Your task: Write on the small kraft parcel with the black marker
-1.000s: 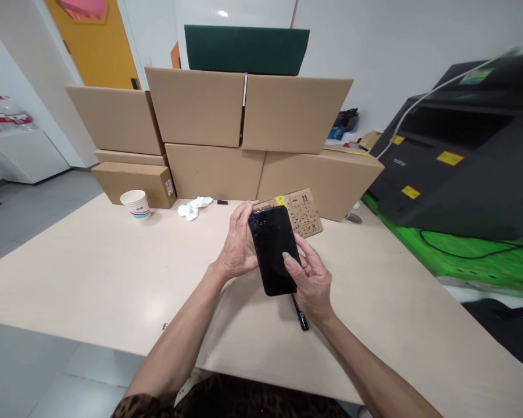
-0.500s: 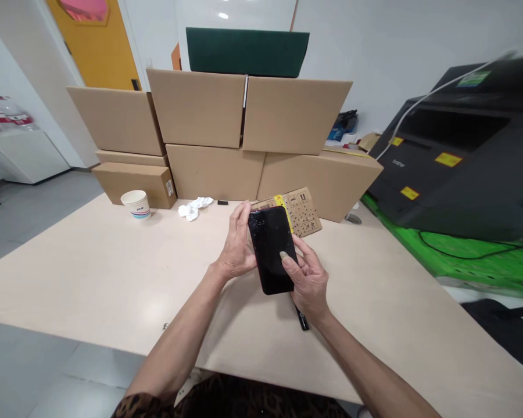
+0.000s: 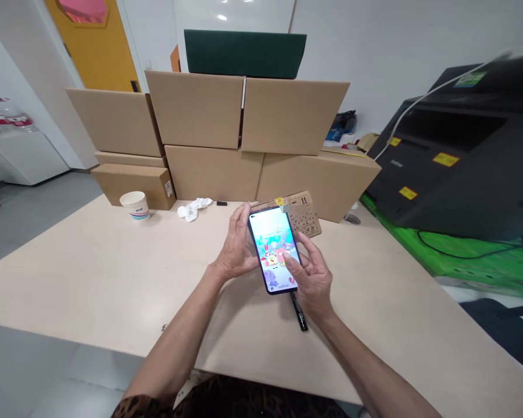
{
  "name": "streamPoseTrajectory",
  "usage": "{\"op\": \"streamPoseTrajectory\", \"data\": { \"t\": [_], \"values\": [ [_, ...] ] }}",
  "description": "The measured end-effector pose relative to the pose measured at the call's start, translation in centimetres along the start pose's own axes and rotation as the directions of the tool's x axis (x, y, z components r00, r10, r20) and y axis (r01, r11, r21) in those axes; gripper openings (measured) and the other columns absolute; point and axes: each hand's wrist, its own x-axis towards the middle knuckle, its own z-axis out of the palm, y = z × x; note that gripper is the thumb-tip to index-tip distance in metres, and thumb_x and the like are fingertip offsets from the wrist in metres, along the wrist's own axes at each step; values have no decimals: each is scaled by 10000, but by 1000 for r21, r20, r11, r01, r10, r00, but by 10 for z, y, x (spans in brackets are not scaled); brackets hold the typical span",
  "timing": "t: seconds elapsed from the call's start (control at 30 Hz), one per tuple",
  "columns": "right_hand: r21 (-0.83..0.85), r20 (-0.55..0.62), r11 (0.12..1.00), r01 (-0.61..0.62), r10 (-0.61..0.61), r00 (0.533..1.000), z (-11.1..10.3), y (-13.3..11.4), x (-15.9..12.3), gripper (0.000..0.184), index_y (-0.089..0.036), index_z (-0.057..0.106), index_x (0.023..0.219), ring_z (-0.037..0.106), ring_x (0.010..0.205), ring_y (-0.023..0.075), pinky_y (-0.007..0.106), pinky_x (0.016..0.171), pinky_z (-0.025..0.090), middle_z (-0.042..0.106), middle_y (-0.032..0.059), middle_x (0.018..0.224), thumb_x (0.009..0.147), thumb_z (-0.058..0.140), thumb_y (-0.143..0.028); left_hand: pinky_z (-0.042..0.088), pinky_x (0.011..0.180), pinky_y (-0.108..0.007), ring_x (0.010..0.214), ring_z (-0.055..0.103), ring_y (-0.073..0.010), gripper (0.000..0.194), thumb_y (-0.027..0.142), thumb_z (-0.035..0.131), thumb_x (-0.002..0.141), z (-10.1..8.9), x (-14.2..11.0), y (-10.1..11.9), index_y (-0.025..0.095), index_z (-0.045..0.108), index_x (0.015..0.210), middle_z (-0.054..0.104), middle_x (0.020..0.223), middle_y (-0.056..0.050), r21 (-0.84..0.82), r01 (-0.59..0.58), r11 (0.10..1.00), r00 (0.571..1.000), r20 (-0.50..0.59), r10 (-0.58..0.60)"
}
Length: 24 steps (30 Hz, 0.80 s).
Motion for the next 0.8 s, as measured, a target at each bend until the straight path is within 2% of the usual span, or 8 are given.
{"op": "streamPoseTrajectory", "data": {
  "t": [0.1, 0.2, 0.3, 0.37, 0.47, 0.57, 0.67, 0.8],
  "values": [
    [37, -62, 998, 50, -47, 997, -3, -11, 2, 741, -202, 599, 1382, 782, 750, 224, 300, 589, 624, 815, 97, 1015, 732, 879, -419, 412, 1148, -651, 1477, 372, -414, 1284, 600, 812, 740, -1, 0, 0, 236, -17, 1651, 331, 1582, -254, -3, 9, 1000, 1000, 18, -9],
    [49, -200, 985, 167, -155, 967, -17, -22, 13, 694, -189, 634, 1321, 765, 743, 197, 331, 679, 637, 802, 73, 972, 713, 890, -403, 391, 1163, -657, 1478, 368, -410, 1276, 588, 806, 749, -2, 1, 1, 243, -28, 1651, 325, 1588, -246, -10, 27, 1000, 999, 23, -27],
    [32, -404, 960, 278, -242, 882, -48, -28, 35, 654, -195, 675, 1233, 731, 737, 160, 323, 715, 629, 774, 29, 959, 665, 909, -418, 379, 1166, -669, 1472, 367, -415, 1302, 571, 824, 732, -2, 2, 1, 238, -36, 1651, 324, 1585, -244, -14, 28, 1000, 1000, 14, -28],
    [26, -502, 957, 289, -237, 832, -76, -26, 53, 592, -209, 696, 1151, 718, 776, 145, 298, 713, 623, 755, 10, 990, 653, 905, -451, 378, 1166, -677, 1468, 365, -418, 1304, 556, 829, 731, -2, 3, 0, 229, -33, 1653, 320, 1582, -245, -20, 11, 1000, 1000, 2, -11],
    [-15, -601, 981, 195, -164, 782, -116, -14, 80, 562, -192, 693, 1037, 692, 737, 135, 275, 672, 614, 734, -5, 927, 581, 925, -423, 385, 1158, -688, 1464, 363, -422, 1273, 531, 824, 745, -1, 2, 0, 222, -9, 1656, 311, 1579, -246, -36, -25, 999, 1000, -10, 25],
    [-90, -573, 995, -32, -25, 819, -143, 7, 100, 487, -172, 680, 974, 682, 684, 129, 264, 651, 602, 725, -8, 855, 582, 899, -360, 393, 1151, -695, 1466, 360, -423, 1257, 517, 825, 751, 0, 2, -1, 235, 1, 1657, 304, 1581, -240, -40, -51, 998, 999, -7, 50],
    [-105, -560, 988, -111, 34, 828, -153, 25, 110, 456, -160, 658, 913, 661, 611, 137, 283, 586, 592, 706, -11, 756, 549, 887, -309, 399, 1152, -687, 1469, 358, -423, 1256, 504, 832, 749, -1, 2, -1, 225, 11, 1658, 304, 1575, -245, -34, -68, 997, 998, -3, 67],
    [-112, -511, 978, -173, 92, 854, -151, 39, 117, 482, -153, 654, 903, 646, 568, 151, 298, 530, 571, 695, -5, 703, 513, 888, -311, 409, 1144, -685, 1457, 375, -426, 1266, 497, 848, 736, -3, 3, 0, 223, 24, 1657, 314, 1562, -254, -23, -84, 996, 996, -4, 84]
  ]
}}
